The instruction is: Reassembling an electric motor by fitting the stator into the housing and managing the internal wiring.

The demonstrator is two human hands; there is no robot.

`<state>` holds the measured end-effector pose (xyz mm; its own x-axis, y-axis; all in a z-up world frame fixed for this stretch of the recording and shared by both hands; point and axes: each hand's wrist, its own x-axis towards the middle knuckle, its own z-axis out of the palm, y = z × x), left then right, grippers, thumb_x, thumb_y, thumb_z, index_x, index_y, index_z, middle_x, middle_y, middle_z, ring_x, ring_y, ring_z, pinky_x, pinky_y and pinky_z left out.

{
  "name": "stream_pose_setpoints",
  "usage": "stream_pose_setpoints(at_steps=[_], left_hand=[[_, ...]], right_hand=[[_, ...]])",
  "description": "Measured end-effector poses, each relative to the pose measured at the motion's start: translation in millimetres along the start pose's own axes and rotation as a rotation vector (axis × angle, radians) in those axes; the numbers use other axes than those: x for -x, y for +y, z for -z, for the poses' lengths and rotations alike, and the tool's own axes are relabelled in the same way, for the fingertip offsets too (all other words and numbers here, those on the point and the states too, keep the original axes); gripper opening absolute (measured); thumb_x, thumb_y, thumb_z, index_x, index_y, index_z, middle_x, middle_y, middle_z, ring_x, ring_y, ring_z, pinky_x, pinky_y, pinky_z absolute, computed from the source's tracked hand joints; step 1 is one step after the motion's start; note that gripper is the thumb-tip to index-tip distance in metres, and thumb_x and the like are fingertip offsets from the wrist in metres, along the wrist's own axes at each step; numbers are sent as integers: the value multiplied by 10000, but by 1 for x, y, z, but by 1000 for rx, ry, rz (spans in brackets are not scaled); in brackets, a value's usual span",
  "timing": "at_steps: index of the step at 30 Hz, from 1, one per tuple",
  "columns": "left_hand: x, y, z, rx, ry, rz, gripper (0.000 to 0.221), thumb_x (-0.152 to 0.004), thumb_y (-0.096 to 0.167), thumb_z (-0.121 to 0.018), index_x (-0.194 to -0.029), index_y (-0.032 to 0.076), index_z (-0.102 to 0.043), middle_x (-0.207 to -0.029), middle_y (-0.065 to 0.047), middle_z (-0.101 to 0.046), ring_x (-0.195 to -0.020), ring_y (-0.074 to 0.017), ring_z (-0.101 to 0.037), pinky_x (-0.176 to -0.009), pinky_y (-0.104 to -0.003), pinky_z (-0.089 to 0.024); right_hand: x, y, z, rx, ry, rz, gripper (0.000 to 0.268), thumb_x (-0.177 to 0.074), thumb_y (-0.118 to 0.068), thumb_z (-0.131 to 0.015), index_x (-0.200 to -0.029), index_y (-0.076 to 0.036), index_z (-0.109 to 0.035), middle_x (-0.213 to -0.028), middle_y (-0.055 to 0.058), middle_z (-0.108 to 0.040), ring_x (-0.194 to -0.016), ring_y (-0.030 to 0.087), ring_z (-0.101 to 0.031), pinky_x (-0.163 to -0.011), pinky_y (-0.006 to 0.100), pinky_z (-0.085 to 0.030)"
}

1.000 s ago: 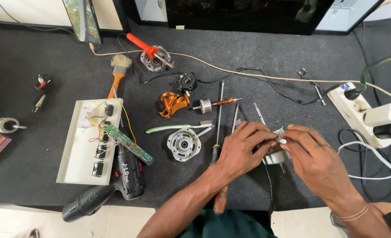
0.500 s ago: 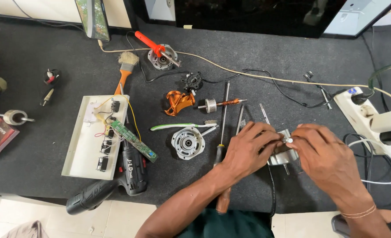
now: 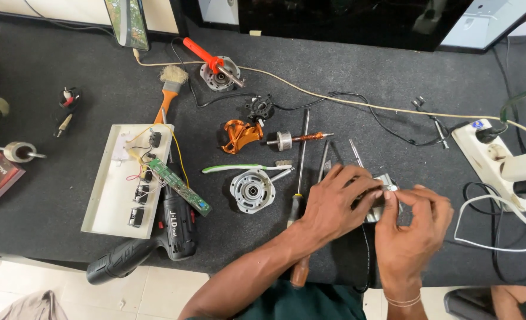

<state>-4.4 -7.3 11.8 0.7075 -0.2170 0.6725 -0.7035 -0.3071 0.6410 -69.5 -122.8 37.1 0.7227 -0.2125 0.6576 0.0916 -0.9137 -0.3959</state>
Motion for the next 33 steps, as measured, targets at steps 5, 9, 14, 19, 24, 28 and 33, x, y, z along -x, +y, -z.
stream_pose_setpoints(at_steps=[5,9,14,19,24,28,33], left_hand=[[-1,3,1,-13,7,-28,50,-1029,140,-679,-1072,118,-663,-1039,-57,-636,-807,-255,-554,-645,-341,-482],[-2,8,0,-58,44,-17,43,-1035,144,-668,-1053,106,-677,-1026,-53,-649,-796,-260,-565,-646,-351,-495],[1,0,-6,7,18,24,72,-1044,107,-619,-1077,75,-675,-1044,-75,-639,-842,-278,-570,-731,-385,-503],[3,2,-4,40,-28,96,113,-1056,156,-601,-1081,80,-681,-1081,-51,-642,-866,-277,-568,-704,-399,-508],[1,6,-4,-53,-53,41,56,-1026,92,-645,-1071,67,-666,-1082,-59,-633,-836,-270,-546,-530,-372,-461],[-2,7,-4,-14,-62,19,80,-1052,107,-592,-1085,55,-644,-1110,-82,-634,-887,-268,-592,-700,-370,-504],[0,9,-4,-108,-159,33,223,-1033,233,-643,-1224,123,-679,-1177,-46,-636,-960,-272,-610,-559,-374,-536]], right_hand=[[9,0,3,-21,-7,-59,149,-1033,56,-802,-1022,4,-662,-1089,173,-602,-1136,410,-629,-1026,538,-484],[8,-5,9,-191,-103,-174,92,-1040,39,-714,-1129,30,-693,-1168,209,-591,-1237,411,-608,-1056,525,-528],[19,-16,5,-236,-184,-216,284,-1052,-31,-574,-1317,27,-656,-1371,187,-512,-1379,400,-485,-1110,517,-422],[20,-15,8,-270,-209,-136,373,-1054,-38,-505,-1409,55,-573,-1464,204,-432,-1449,418,-379,-1244,580,-334],[21,-7,13,-275,-239,-90,433,-1039,104,-477,-1445,-24,-559,-1552,219,-362,-1447,414,-358,-1056,463,-490],[17,2,14,-340,-256,-193,469,-1018,86,-461,-1436,-80,-591,-1550,195,-403,-1414,374,-398,-1069,451,-467],[16,9,23,-443,-273,-421,364,-1040,-49,-505,-1376,-105,-633,-1543,128,-447,-557,43,-357,-506,199,-334]])
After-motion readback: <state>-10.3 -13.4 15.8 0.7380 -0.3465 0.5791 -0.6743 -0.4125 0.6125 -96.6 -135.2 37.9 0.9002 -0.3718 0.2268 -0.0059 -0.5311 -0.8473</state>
